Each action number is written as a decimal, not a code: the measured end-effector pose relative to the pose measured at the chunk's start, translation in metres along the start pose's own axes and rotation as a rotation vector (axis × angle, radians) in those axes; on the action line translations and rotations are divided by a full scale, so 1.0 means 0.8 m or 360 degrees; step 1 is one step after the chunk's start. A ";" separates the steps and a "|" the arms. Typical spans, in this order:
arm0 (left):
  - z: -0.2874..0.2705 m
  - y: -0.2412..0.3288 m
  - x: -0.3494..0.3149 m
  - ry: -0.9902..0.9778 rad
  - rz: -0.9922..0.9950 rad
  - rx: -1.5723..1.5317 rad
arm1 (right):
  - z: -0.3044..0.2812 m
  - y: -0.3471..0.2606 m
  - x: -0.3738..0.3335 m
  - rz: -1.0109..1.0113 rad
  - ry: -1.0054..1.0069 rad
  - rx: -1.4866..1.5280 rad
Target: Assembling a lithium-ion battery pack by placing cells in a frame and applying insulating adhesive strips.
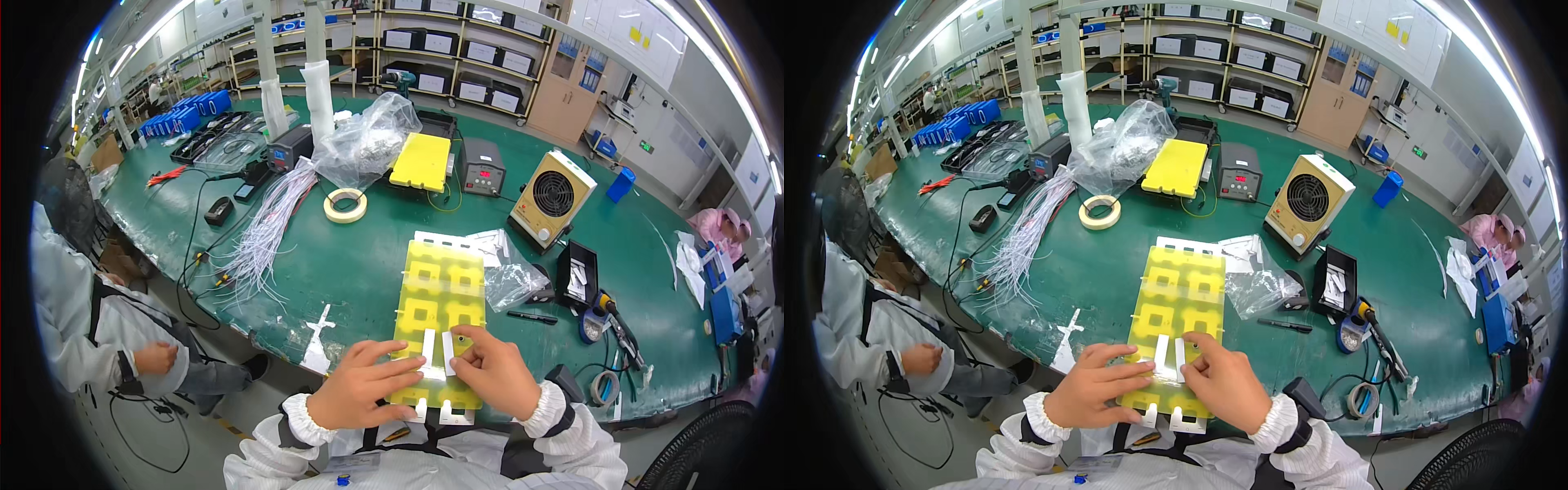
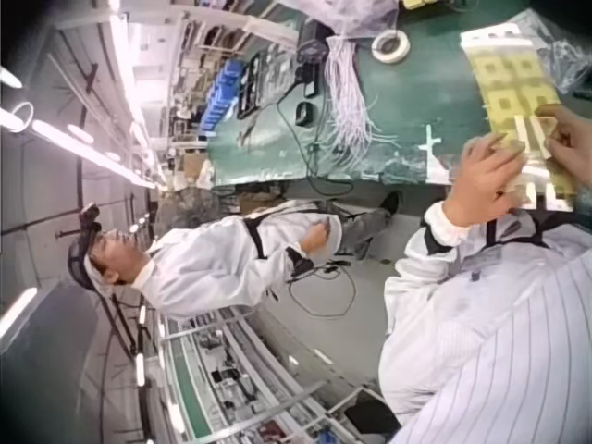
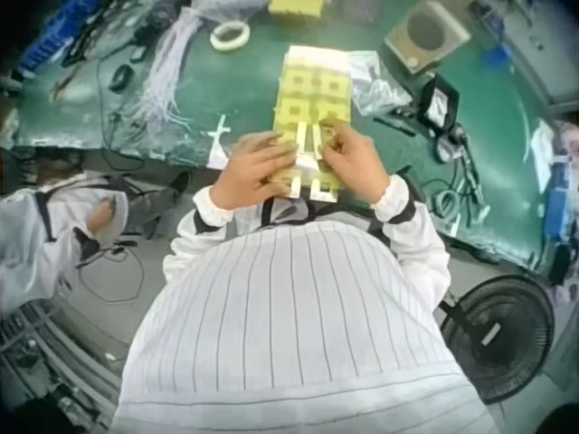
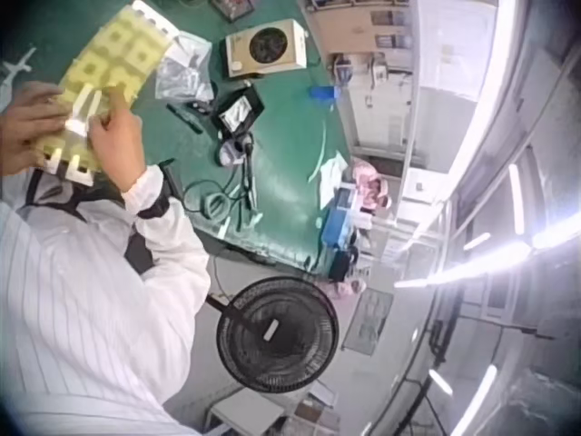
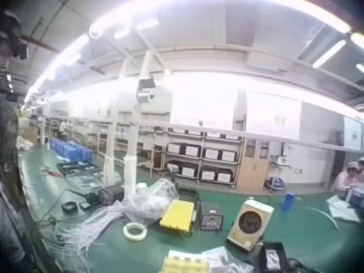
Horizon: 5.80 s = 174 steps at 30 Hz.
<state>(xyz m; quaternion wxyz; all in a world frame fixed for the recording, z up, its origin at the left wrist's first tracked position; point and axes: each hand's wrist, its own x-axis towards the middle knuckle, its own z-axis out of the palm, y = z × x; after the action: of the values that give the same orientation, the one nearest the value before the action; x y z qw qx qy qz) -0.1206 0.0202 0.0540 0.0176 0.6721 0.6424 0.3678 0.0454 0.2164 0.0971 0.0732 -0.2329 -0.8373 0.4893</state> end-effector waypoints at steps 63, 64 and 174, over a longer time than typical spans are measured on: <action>-0.007 -0.017 0.021 -0.0322 0.0027 -0.0036 | 0.001 0.023 0.022 -0.0868 0.0084 -0.0826; -0.007 -0.017 0.020 -0.0320 0.0028 -0.0027 | 0.000 0.023 0.023 -0.0870 0.0085 -0.0826; 0.080 0.124 -0.013 0.0373 -0.1177 -0.1919 | -0.017 0.004 -0.104 -0.1656 0.0192 0.0029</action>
<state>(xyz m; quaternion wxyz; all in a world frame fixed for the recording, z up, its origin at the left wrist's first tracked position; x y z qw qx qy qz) -0.0025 0.0224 0.0516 0.4402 0.2397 0.5108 0.6985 0.1243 0.1897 0.1103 0.3566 0.1868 -0.8322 0.3813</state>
